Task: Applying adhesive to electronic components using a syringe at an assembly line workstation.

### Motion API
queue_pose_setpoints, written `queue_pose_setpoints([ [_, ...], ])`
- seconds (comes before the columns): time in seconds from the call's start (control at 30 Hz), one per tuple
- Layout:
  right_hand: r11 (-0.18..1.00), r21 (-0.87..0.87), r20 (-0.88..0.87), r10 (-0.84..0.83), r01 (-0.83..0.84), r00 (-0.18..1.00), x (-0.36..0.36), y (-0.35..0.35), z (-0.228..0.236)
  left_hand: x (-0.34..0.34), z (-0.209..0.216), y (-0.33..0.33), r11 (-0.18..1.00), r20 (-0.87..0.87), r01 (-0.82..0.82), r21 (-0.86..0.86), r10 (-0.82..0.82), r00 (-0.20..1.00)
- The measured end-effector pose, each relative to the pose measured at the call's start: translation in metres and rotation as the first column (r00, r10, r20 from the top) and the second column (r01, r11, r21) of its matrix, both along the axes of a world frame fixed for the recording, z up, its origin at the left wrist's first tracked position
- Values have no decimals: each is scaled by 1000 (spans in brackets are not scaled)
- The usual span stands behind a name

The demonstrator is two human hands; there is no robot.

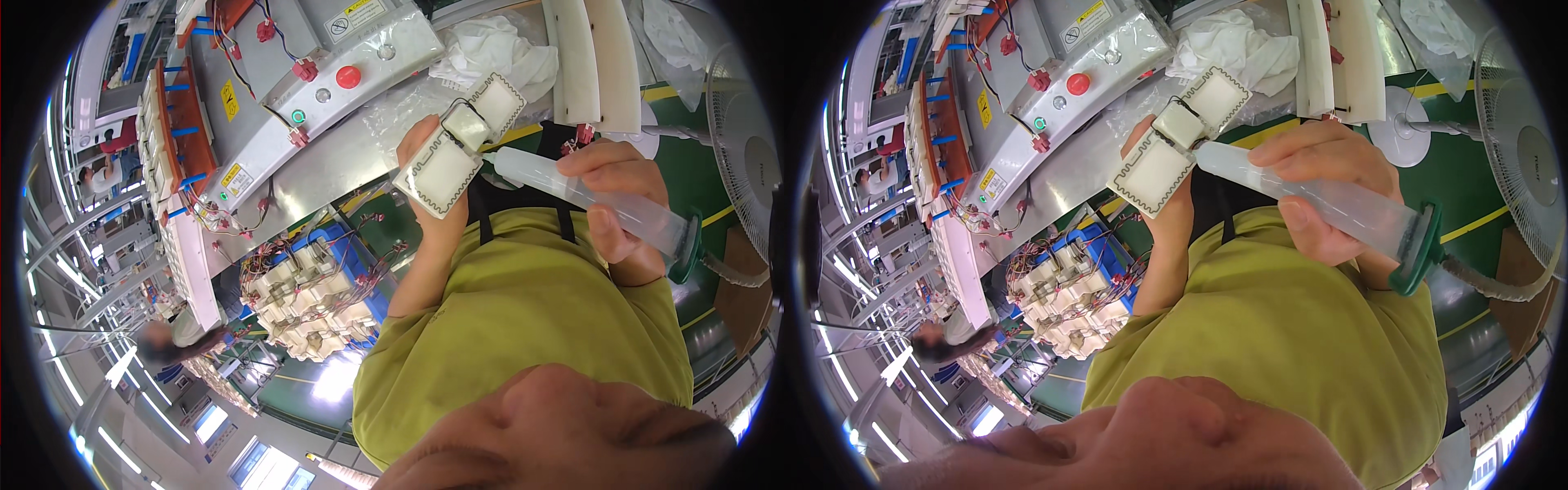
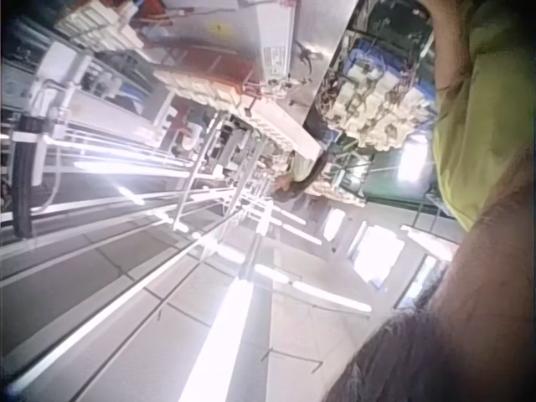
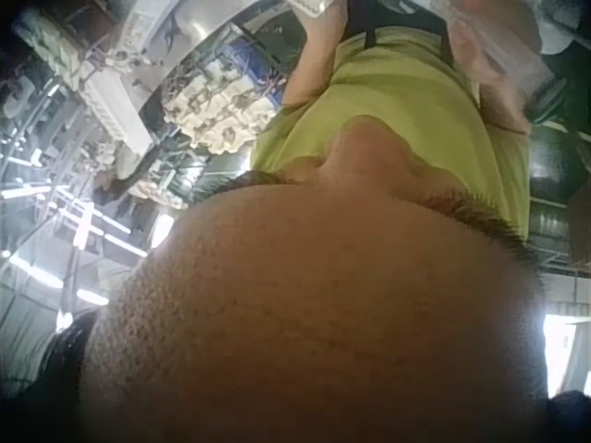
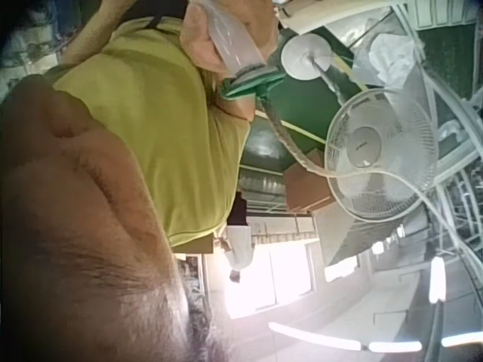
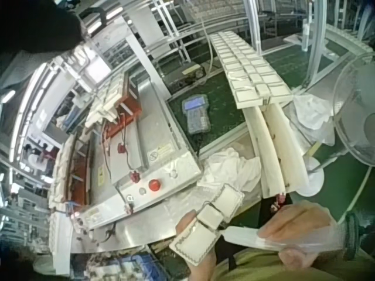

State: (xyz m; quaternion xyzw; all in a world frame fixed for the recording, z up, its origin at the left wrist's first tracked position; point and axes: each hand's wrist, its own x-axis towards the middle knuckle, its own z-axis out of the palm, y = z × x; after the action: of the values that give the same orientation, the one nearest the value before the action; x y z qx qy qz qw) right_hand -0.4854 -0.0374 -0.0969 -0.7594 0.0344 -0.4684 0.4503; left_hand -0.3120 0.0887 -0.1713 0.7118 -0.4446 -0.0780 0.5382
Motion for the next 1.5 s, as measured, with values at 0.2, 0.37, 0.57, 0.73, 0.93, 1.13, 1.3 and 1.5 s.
queue_pose_setpoints([
  [0.2, 982, 174, 58, 61, -70, 996, -6, 2, -5, 0, -7, 0, 998, -10, -3, -58, 3, 1000],
  [0.37, 977, 202, 33, 61, -66, 998, -5, 1, -8, -1, -7, 0, 996, 5, -2, -85, 2, 1000],
  [0.57, 958, 274, 86, 63, -85, 994, -4, 1, -10, -1, -6, -1, 997, -4, -11, -82, 11, 1000],
  [0.73, 957, 285, 85, 37, -60, 996, -2, 1, -11, -3, 0, -1, 1000, -144, -10, -23, 6, 990],
  [0.93, 954, 276, 130, 84, -117, 988, -2, 0, -13, -7, 11, -3, 999, -421, 1, 53, 22, 907],
  [1.13, 951, 293, 131, 67, -103, 989, -1, 1, -14, -11, 7, 8, 985, -603, 8, 173, 100, 792],
  [1.3, 949, 295, 147, 70, -111, 987, 0, 0, -14, -22, 5, 9, 994, -818, -68, -85, -31, 575],
  [1.5, 949, 299, 136, 55, -94, 989, -1, -1, -16, -24, 8, 6, 996, -794, -70, -49, 3, 608],
])
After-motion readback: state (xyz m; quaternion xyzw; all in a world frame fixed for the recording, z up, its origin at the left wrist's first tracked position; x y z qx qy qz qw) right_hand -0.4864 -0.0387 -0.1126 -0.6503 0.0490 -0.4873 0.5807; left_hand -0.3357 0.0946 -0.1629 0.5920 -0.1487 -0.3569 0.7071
